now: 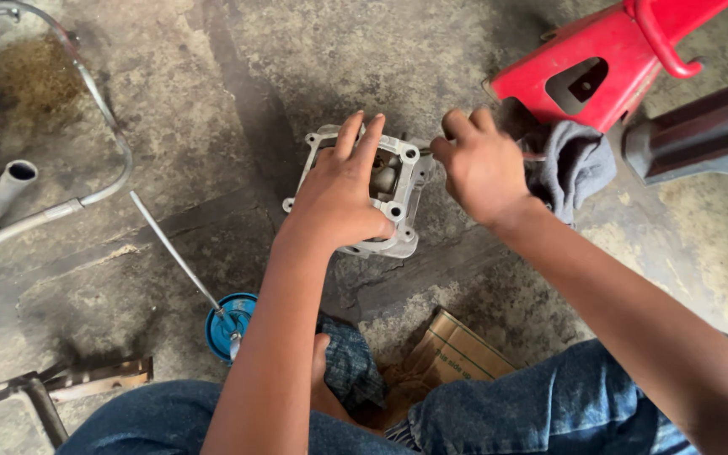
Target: The person scrubs a metal engine part with a wire brush, sprays it with a cleaning fluid from a blue can, and wipes it with a cloth. The person repeats the scrubbing and wiping process to clean the component.
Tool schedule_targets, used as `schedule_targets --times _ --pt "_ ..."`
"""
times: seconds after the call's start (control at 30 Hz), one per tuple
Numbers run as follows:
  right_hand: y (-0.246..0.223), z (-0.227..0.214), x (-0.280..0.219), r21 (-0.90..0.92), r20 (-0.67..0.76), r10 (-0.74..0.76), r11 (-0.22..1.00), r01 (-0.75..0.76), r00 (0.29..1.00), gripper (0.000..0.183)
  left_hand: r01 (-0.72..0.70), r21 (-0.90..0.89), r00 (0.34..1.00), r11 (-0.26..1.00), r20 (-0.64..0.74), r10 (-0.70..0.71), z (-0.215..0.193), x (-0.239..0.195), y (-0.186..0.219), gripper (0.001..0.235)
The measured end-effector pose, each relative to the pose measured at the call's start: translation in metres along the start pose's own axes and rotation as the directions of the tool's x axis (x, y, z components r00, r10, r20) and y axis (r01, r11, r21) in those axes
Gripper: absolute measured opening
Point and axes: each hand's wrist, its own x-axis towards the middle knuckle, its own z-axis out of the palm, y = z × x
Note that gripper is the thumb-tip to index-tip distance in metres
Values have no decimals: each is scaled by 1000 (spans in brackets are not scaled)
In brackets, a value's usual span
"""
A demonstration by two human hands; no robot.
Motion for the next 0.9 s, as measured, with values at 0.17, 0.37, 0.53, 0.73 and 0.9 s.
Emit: schedule_targets --times 0.17,0.37,0.53,0.73,0.9 --pt "1 -5 -5 -38 -217 -41 999 33 975 29 -54 11 997 998 -55 54 4 -3 1 128" --pt "27 -10 13 343 146 292 881 -325 945 14 -18 1 1000 1000 -18 18 1 -4 2 127" --pt "13 0 11 118 277 243 951 -284 929 15 -12 18 1000 1000 -17 13 2 -3 4 128" --pt "2 9 23 -52 381 188 982 -182 905 19 -39 15 998 999 -45 40 5 0 1 129" --pt "14 4 28 124 405 164 965 -231 899 36 -50 14 997 999 -50 51 7 2 -1 128"
